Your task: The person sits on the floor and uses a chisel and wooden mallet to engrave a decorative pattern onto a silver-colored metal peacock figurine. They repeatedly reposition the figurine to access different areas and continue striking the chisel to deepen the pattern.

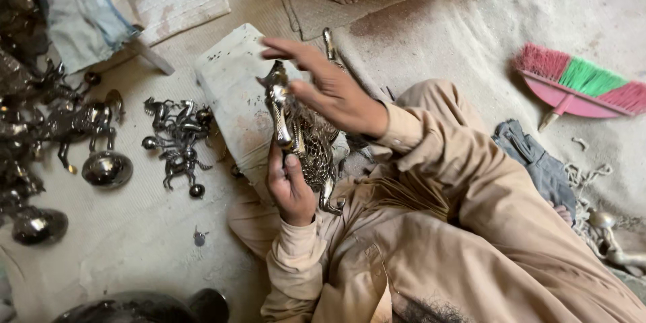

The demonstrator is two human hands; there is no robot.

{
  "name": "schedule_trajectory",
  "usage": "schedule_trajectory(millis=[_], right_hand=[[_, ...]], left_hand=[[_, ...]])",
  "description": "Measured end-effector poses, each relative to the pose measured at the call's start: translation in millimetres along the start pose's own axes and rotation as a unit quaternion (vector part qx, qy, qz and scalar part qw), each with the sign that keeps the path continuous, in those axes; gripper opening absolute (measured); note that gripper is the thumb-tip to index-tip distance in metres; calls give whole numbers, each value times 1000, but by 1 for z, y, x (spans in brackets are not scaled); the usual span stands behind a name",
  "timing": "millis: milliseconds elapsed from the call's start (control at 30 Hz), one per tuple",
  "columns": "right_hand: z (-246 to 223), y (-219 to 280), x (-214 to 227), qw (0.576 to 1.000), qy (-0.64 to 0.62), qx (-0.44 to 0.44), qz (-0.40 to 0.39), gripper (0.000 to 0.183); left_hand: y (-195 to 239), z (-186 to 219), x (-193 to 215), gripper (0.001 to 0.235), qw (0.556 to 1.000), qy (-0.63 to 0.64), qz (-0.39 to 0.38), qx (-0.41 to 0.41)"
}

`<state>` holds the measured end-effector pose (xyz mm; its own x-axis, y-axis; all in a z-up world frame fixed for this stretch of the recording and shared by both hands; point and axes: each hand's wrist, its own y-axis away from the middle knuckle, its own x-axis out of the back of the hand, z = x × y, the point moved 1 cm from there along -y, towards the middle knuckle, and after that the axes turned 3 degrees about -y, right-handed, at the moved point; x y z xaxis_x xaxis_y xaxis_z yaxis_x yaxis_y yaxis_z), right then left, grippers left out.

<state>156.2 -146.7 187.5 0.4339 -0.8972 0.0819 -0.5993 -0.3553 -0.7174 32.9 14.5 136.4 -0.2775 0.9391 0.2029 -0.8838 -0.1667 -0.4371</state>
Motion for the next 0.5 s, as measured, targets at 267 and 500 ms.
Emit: schedule_trajectory(millis=[267, 500], right_hand=[[136, 168, 55, 775, -22, -510, 372, 36], [215, 223, 34, 816, -58, -529, 226, 46]], left_hand=[[14, -16, 2, 43, 998, -41, 45, -3], [15, -18, -7, 47, 996, -11, 84, -32]])
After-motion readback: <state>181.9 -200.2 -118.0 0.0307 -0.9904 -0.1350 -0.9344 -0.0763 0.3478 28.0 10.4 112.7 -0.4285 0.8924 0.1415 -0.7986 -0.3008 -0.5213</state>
